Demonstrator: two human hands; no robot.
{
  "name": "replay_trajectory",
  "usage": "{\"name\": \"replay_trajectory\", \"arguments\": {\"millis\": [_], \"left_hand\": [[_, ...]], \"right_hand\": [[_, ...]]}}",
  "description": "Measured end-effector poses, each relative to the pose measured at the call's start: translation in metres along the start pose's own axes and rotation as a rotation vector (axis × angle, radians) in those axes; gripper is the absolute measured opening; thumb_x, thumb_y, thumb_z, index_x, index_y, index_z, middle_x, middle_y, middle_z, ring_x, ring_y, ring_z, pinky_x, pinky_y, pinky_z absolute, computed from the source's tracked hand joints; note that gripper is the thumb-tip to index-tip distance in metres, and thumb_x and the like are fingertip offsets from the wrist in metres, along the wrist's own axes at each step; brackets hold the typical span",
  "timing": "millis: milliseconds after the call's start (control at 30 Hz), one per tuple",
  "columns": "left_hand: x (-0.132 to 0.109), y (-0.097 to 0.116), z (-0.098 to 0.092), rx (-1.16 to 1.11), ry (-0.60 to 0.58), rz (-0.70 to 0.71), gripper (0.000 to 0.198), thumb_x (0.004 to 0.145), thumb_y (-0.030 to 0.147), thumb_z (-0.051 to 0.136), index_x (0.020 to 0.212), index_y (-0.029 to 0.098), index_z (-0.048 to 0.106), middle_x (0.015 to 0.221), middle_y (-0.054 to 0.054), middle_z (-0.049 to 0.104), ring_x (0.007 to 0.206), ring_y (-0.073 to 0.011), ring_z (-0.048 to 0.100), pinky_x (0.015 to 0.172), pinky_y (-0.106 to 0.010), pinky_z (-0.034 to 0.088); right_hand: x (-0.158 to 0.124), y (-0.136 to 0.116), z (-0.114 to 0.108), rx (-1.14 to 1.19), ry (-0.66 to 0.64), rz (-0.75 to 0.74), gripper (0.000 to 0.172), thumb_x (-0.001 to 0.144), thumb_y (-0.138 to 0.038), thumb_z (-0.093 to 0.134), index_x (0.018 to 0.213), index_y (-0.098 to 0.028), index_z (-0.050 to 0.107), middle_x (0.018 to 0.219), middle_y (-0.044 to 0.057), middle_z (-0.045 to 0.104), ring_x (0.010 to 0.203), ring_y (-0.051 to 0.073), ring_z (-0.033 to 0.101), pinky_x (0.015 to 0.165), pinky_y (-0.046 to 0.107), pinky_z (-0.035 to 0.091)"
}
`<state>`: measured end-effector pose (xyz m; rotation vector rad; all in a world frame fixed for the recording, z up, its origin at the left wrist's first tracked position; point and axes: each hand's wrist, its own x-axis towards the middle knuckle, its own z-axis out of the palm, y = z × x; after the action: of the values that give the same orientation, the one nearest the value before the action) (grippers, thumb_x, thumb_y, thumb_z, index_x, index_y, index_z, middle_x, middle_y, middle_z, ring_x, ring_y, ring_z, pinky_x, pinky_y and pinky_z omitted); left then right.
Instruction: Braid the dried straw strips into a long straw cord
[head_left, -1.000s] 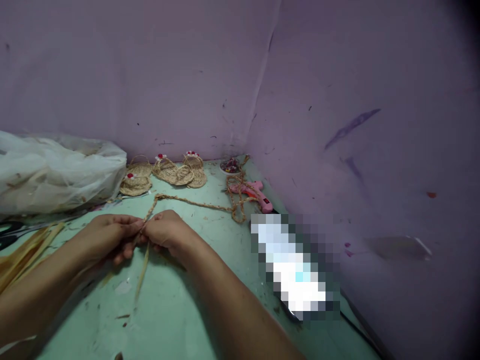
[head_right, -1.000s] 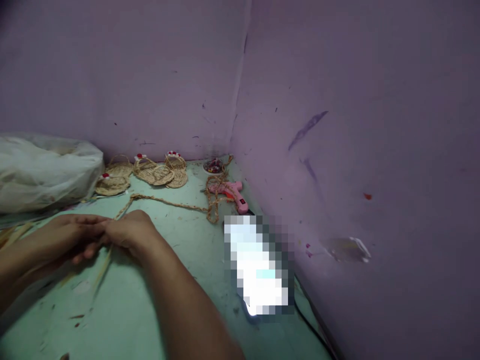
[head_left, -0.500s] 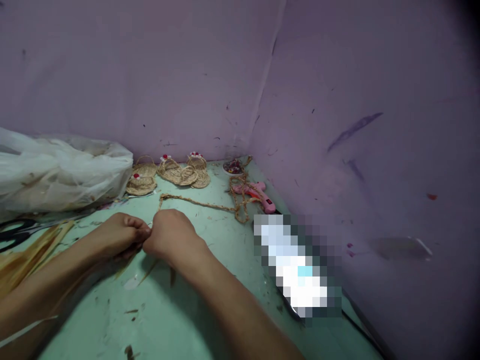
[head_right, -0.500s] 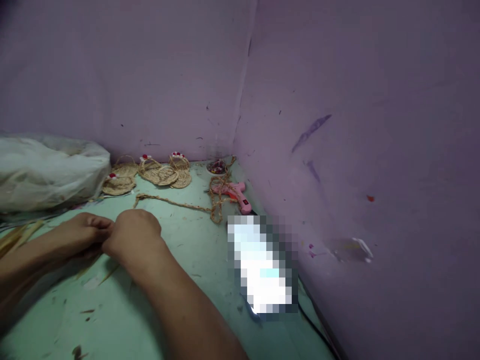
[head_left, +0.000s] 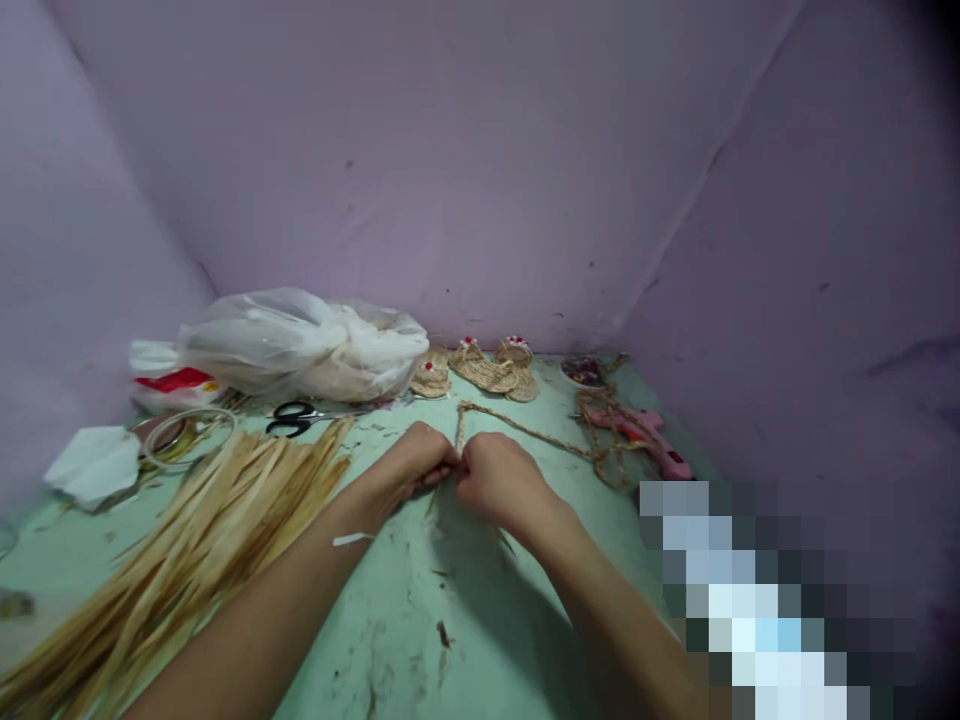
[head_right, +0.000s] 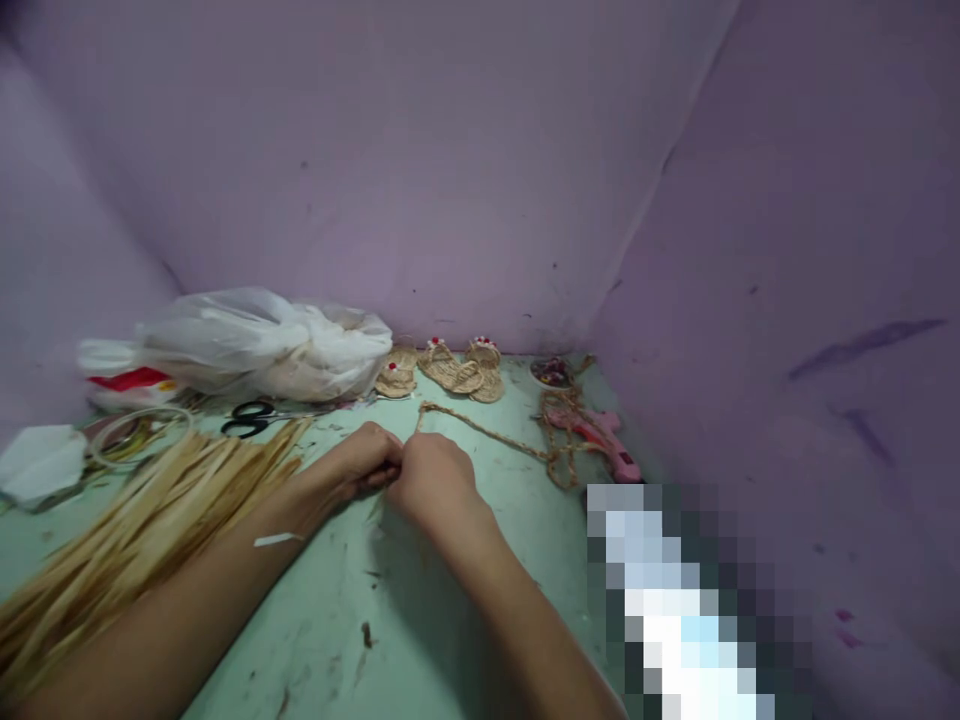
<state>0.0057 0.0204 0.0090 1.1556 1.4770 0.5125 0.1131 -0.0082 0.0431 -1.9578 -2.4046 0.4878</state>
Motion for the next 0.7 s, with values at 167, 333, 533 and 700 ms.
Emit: {"name": "replay_trajectory", "arguments": {"millis": [167,333,533,700], "left_hand": [[-0.001,-0.007,-0.010,-0.056,-0.049,0.022,0.010,0.049,0.011,0.049,0.041,0.013,0.043,0.031,0.004,0.035,0.028,-0.0044,0.027,0.033,-0.019,0.015],[-0.003,-0.009,-0.016,-0.011,-0.093,0.065,0.004,0.048,0.010,0.050,0.045,0.012,0.048,0.029,0.006,0.032,0.029,-0.0043,0.026,0.033,-0.018,0.015],[-0.010,-0.007,-0.019,-0.105,-0.135,0.145,0.009,0.052,0.012,0.052,0.045,0.013,0.047,0.032,0.005,0.033,0.031,-0.0039,0.026,0.034,-0.018,0.014],[-0.007,-0.006,-0.020,-0.072,-0.157,0.132,0.007,0.051,0.009,0.048,0.046,0.012,0.047,0.032,0.006,0.032,0.030,-0.0033,0.025,0.034,-0.018,0.014]], "right_hand": [[-0.008,-0.010,0.007,-0.073,0.065,-0.061,0.022,0.063,-0.012,0.050,0.074,-0.015,0.068,0.074,0.012,0.067,0.065,0.019,0.061,0.048,0.024,0.029],[-0.010,-0.005,0.005,0.164,-0.097,-0.138,0.015,0.062,-0.010,0.049,0.062,-0.012,0.064,0.059,0.006,0.063,0.051,0.011,0.054,0.044,0.020,0.028],[0.003,0.014,-0.007,0.794,0.057,0.202,0.017,0.069,-0.013,0.049,0.084,-0.009,0.058,0.071,0.006,0.064,0.042,0.009,0.054,0.034,0.017,0.036],[0.013,0.004,0.009,1.117,-0.017,0.346,0.015,0.070,-0.005,0.047,0.082,-0.010,0.054,0.058,0.001,0.060,0.036,0.009,0.051,0.037,0.021,0.045]]}}
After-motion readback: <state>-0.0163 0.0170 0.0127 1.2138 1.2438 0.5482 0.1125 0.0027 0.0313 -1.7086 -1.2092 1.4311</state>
